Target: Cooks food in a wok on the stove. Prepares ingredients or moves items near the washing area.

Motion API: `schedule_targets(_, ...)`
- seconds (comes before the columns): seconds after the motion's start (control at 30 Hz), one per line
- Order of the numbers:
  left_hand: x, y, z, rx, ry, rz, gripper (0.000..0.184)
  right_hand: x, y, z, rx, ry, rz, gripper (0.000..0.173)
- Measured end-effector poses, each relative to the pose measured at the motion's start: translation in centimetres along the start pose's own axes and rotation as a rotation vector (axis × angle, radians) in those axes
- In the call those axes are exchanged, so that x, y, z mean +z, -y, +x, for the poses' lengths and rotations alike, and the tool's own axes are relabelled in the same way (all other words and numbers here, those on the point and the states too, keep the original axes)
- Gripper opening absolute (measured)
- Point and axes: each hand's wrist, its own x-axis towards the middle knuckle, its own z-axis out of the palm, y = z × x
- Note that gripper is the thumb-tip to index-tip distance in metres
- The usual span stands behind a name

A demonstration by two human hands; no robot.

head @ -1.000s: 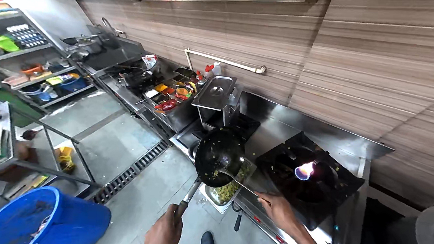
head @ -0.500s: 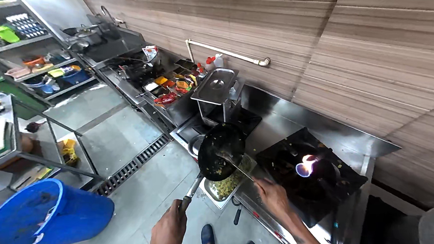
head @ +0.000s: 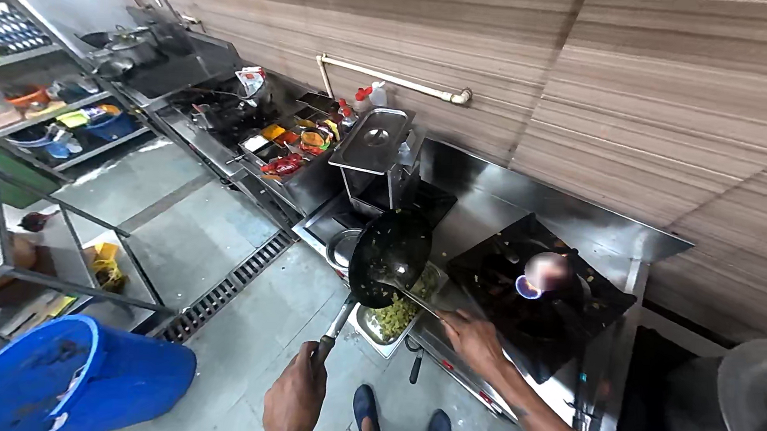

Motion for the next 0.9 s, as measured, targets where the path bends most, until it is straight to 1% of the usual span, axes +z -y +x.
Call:
schedule_targets(0.1, -0.2, 0.4, 0.1, -0.011, -0.018, -0.002, 0.032, 1.4, -2.2, -3.2, -0.040, 0.010, -0.034, 0.031)
schedule_targets(0.17, -0.1, 1.1, 0.1, -0.014, -0.035, 0.007, 0.032, 1.5, -3.1, -4.8, -0.046, -0.026, -0.055, 0.029)
schedule_targets(0.23, 0.1, 1.8, 0.1, -0.010, -0.038, 0.004, 0.032, 0.9, -2.6, -4.6, -0.050, -0.089, -0.049, 0.029)
schedule_targets(0.3, 0.1, 2.2, 0.1, -0.003, -0.030, 0.002, 0.032, 0.2, -1.0, -2.8, -0.051, -0.180, -0.024, 0.027)
schedule_targets(0.33, 0.1, 2.3, 0.0, 0.004, -0.026, 0.001, 0.033, 0.0, -0.2, -1.6, -0.028, -0.190, -0.018, 0.027)
schedule_targets(0.43, 0.2, 2.6, -0.2, 0.028, -0.009, -0.027, 0.035, 0.1, 0.9, 0.2, 0.068, -0.054, -0.068, 0.030)
schedule_targets(0.53, -0.2, 2.8, 0.0, 0.021, 0.032, -0.038, 0.039, 1.7, -0.6, -2.7, 0.040, 0.073, -0.104, 0.032)
schedule_targets(0.6, -0.4, 3.1, 0.3, 0.011, 0.039, -0.037, 0.040, 1.9, -1.1, -4.6, 0.019, 0.066, -0.082, 0.032)
schedule_targets(0.63, -0.5, 3.2, 0.5, 0.006, 0.046, -0.037, 0.039, 1.6, -0.8, -4.9, 0.015, 0.022, -0.064, 0.032)
schedule_targets(0.7, -0.8, 3.6, 0.8, -0.002, 0.065, -0.043, 0.039, 0.7, 0.5, -3.8, 0.007, -0.155, -0.007, 0.029)
schedule_targets(0.73, -1.0, 3.7, 1.0, -0.001, 0.078, -0.046, 0.039, 0.1, 1.3, -2.5, 0.015, -0.249, 0.034, 0.027)
schedule_targets(0.77, -1.2, 3.8, 1.2, 0.002, 0.093, -0.045, 0.039, -0.7, 2.2, -1.0, 0.051, -0.302, 0.086, 0.027)
schedule_targets(0.83, -1.5, 4.0, 1.5, 0.012, 0.119, -0.043, 0.041, -1.8, 3.6, 2.0, 0.184, -0.301, 0.277, 0.029)
schedule_targets(0.9, -1.5, 4.1, 1.6, 0.030, 0.128, -0.043, 0.041, -1.7, 4.2, 4.3, 0.295, -0.255, 0.530, 0.029)
